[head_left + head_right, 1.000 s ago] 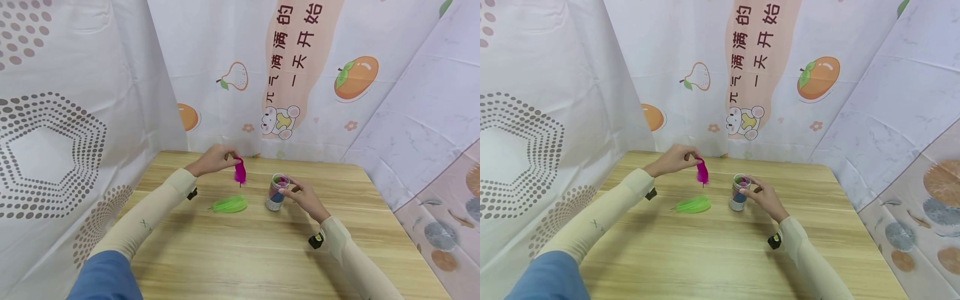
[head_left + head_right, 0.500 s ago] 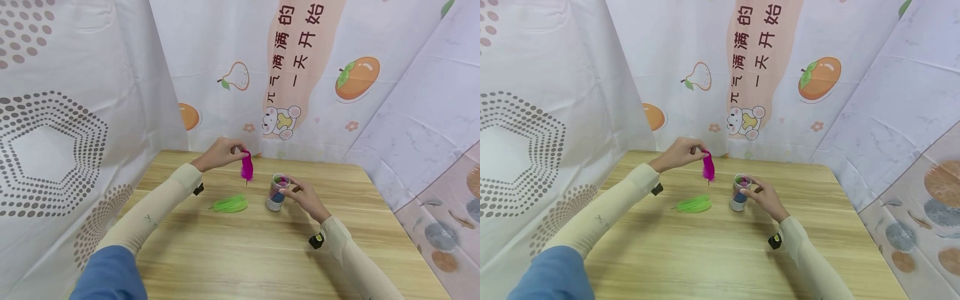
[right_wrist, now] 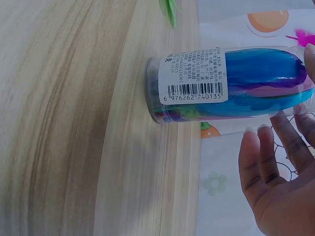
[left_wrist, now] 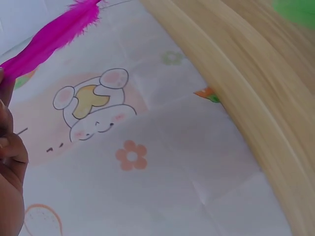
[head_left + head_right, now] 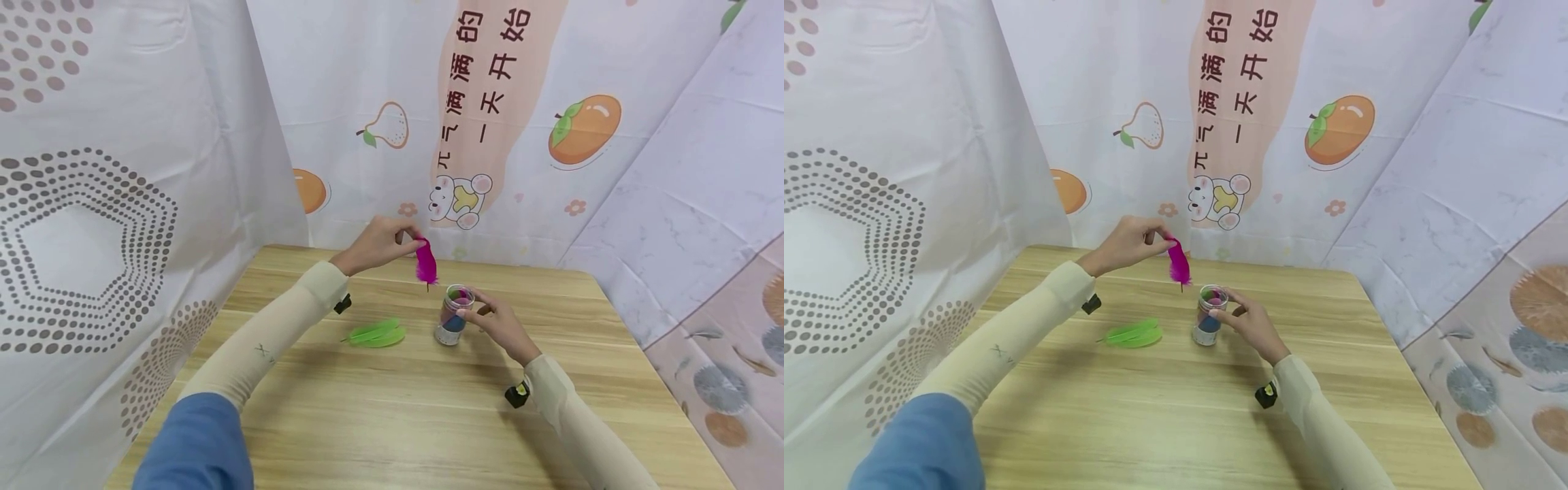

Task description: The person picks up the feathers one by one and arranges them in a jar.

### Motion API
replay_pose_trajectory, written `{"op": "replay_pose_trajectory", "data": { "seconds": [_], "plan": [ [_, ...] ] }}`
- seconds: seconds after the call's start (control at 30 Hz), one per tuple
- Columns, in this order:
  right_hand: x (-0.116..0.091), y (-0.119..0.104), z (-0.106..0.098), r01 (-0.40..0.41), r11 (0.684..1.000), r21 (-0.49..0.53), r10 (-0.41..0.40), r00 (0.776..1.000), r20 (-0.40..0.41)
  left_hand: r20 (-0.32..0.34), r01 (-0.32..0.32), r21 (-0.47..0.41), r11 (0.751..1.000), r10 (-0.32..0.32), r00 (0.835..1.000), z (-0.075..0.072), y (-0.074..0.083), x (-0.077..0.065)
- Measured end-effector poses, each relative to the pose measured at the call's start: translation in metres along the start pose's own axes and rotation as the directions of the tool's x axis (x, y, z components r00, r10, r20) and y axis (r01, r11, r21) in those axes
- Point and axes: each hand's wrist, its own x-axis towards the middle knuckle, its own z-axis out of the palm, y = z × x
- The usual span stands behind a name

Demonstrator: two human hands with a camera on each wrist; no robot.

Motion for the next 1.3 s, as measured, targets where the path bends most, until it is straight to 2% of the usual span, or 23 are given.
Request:
{"op": "replay_pose_trajectory", "data": {
  "seconds": [0.17, 0.3, 0.7, 0.83, 1.03, 1.13, 1.3],
  "plan": [
    [0.002, 0.007, 0.000, 0.015, 1.000, 0.006, -0.015, 1.000, -0.016, -0.048, -0.036, 0.003, 0.999, 0.037, 0.998, 0.004, 0.008, 0.009],
    [0.002, 0.008, 0.000, 0.021, 1.000, 0.013, -0.021, 1.000, -0.018, -0.070, -0.038, 0.014, 0.999, 0.039, 0.997, 0.008, 0.013, 0.015],
    [0.002, 0.010, 0.001, 0.024, 1.000, 0.005, -0.024, 0.999, -0.022, -0.123, -0.096, 0.054, 0.994, 0.102, 0.987, 0.028, 0.015, 0.028],
    [0.002, 0.010, 0.000, 0.035, 0.999, 0.002, -0.035, 0.999, -0.018, -0.134, -0.114, 0.034, 0.993, 0.118, 0.984, 0.034, 0.015, 0.030],
    [0.002, 0.010, 0.000, 0.029, 1.000, 0.004, -0.028, 0.999, -0.018, -0.089, -0.103, -0.036, 0.994, 0.100, 0.991, 0.043, 0.020, 0.032],
    [0.001, 0.010, 0.000, 0.028, 1.000, 0.005, -0.028, 0.999, -0.017, -0.050, -0.083, -0.050, 0.995, 0.081, 0.995, 0.047, 0.021, 0.031],
    [0.001, 0.009, 0.000, 0.033, 0.999, 0.007, -0.033, 0.999, -0.024, 0.005, -0.086, -0.060, 0.994, 0.087, 0.996, 0.052, 0.023, 0.029]
  ]
}}
